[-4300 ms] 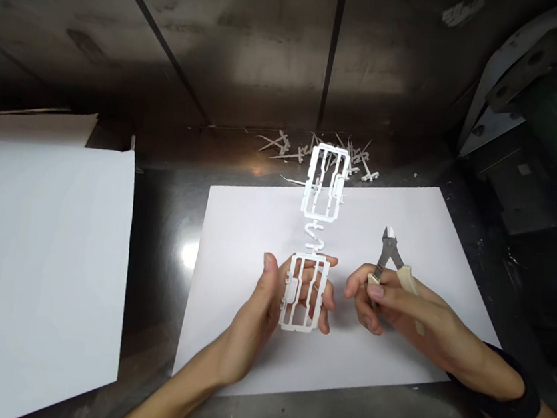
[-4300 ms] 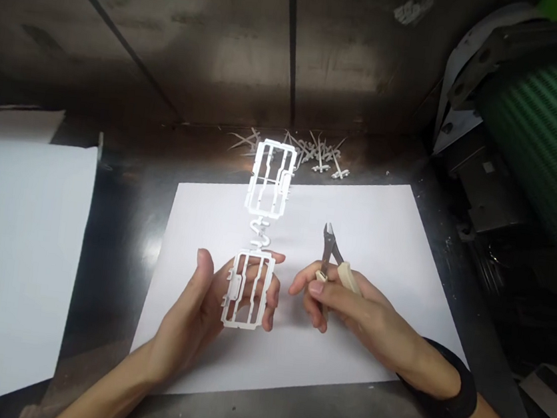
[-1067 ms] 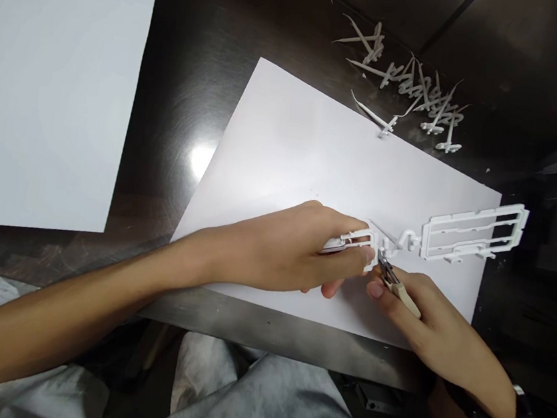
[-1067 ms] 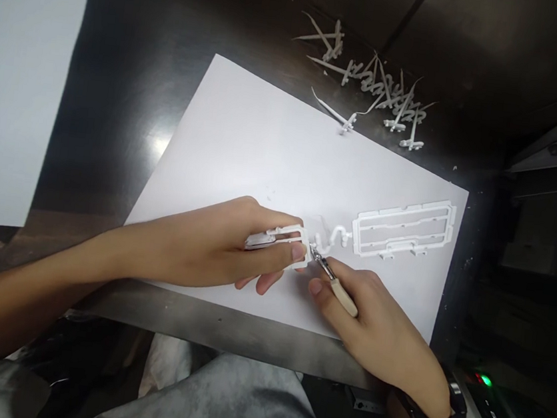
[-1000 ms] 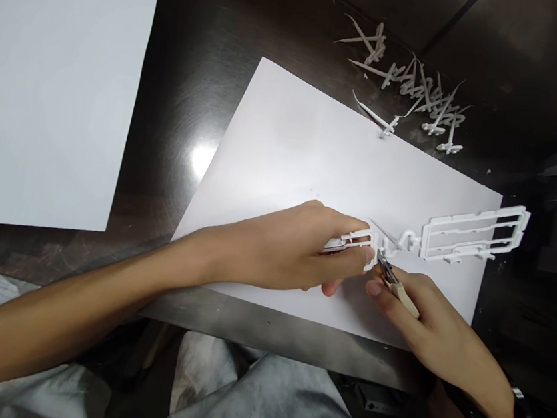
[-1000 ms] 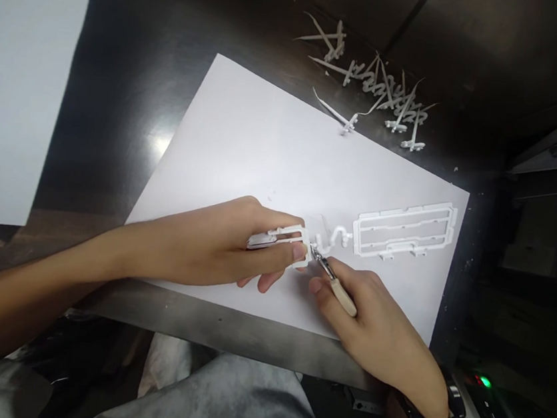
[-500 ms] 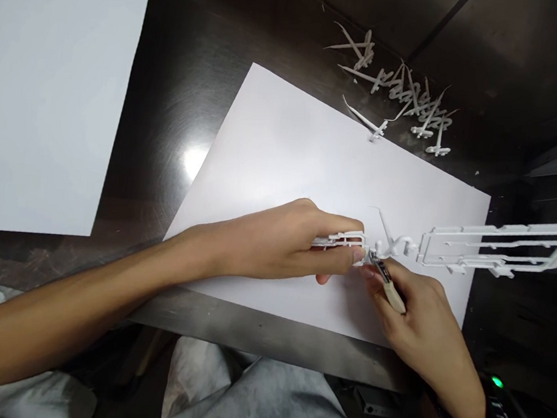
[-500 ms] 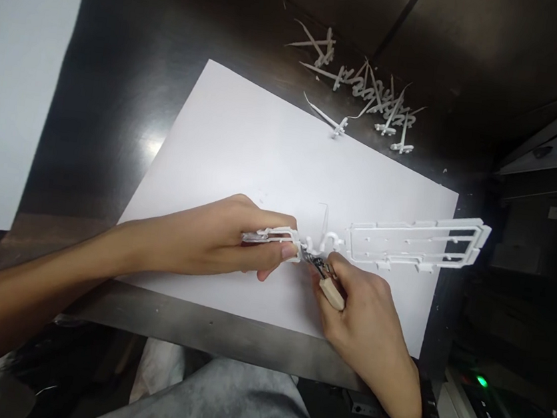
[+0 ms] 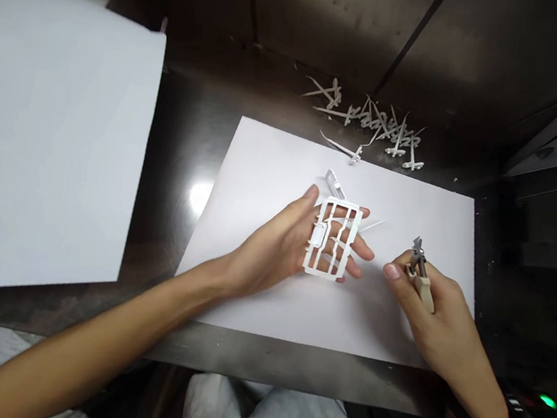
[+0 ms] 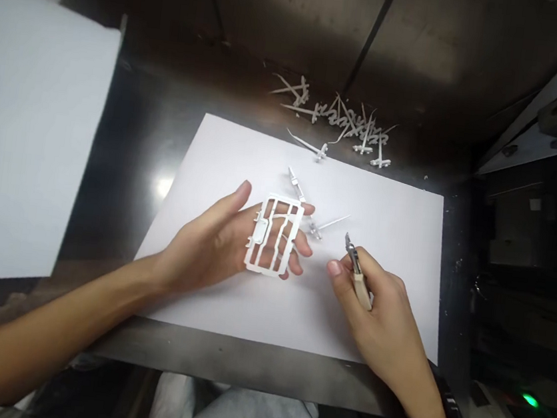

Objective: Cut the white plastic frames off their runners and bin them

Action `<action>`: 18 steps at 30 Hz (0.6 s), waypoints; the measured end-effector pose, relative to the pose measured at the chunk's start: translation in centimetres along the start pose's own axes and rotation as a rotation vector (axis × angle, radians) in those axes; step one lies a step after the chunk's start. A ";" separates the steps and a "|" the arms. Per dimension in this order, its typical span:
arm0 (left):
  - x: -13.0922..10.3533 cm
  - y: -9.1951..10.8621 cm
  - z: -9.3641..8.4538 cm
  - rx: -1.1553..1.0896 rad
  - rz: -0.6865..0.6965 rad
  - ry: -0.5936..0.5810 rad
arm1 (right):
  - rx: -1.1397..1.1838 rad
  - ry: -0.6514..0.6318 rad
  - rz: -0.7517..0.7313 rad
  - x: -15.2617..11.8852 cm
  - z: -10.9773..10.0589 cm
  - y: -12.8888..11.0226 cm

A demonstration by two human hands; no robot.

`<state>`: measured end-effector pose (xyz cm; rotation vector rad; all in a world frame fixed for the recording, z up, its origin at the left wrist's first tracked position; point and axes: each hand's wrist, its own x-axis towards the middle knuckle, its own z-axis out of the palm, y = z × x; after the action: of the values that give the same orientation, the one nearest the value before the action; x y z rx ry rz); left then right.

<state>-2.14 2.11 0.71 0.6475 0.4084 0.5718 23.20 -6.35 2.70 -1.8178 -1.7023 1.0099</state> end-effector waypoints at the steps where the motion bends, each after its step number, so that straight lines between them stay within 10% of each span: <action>1: 0.0 0.1 0.1 -0.094 -0.003 0.004 | 0.006 0.015 -0.007 0.1 0.1 0.1; 18: -0.9 1.9 0.8 -0.403 -0.015 0.037 | 0.035 -0.009 0.025 0.4 0.7 0.9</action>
<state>-3.15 2.47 2.73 0.2473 0.3193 0.6307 23.18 -6.22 1.51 -1.8200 -1.6607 1.0528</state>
